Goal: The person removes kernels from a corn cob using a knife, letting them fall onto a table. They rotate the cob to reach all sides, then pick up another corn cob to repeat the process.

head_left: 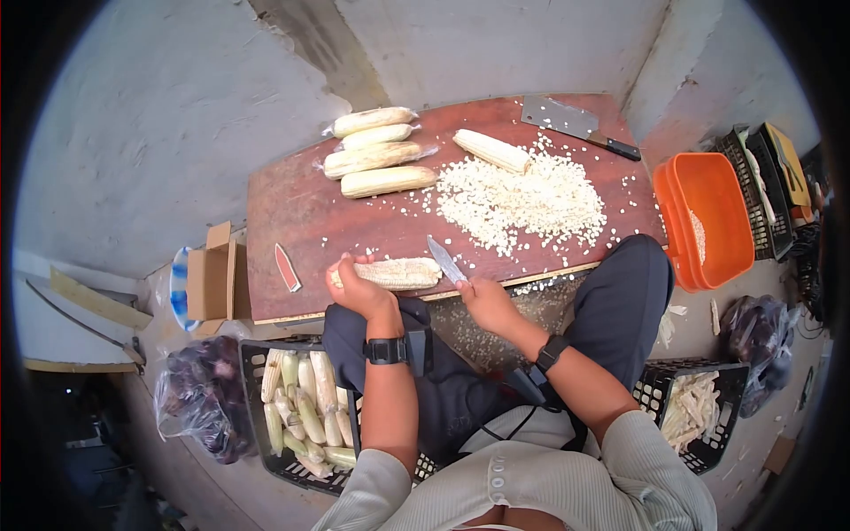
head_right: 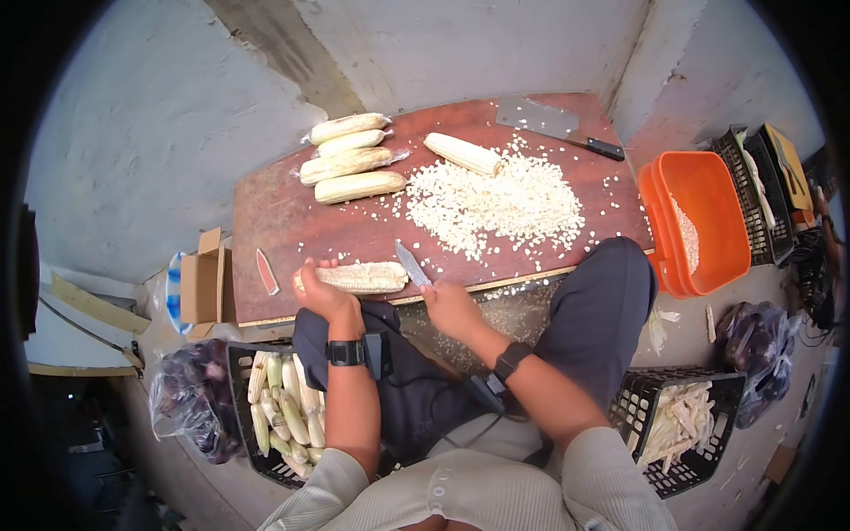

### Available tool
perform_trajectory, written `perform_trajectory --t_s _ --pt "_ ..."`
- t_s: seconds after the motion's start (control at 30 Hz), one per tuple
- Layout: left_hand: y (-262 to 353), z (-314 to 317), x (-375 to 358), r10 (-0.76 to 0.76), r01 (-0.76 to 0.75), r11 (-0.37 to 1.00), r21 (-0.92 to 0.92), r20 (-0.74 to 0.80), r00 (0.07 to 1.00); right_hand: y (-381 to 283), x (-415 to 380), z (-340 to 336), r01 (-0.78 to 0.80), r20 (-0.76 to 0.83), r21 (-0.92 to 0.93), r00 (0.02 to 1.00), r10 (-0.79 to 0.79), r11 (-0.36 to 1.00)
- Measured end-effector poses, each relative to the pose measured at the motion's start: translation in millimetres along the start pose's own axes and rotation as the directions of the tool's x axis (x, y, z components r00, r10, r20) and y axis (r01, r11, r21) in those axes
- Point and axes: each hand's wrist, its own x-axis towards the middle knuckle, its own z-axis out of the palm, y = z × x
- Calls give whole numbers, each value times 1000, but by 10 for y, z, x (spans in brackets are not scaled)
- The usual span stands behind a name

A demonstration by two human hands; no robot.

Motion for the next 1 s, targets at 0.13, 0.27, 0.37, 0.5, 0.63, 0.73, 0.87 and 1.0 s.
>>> perform_trajectory --t_s 0.13,0.27,0.37,0.5,0.63,0.73,0.87,1.0 --pt "22 43 -86 32 -37 998 58 84 996 -42 13 22 21 4 -39 1000 -21 999" --pt "-4 62 -111 64 -76 993 96 125 990 -167 160 22 13 -14 -47 1000 -14 999" --pt "-34 43 -105 88 -101 990 94 133 987 -158 236 74 1 -3 -90 1000 -2 996" --pt "-92 51 -108 149 -180 971 156 190 970 -112 274 119 -55 13 7 998 55 998" --pt "-102 30 -76 186 -221 958 181 193 963 -262 157 0 -224 130 139 970 206 965" --pt "-97 12 -33 156 -183 972 144 182 971 -92 77 148 -112 38 149 993 107 982" --pt "-82 -6 -59 142 -171 975 144 196 970 17 -118 233 -60 -23 161 998 64 985" --pt "-53 21 -77 117 -137 983 121 161 980 132 -116 334 106 -148 88 985 -93 990"
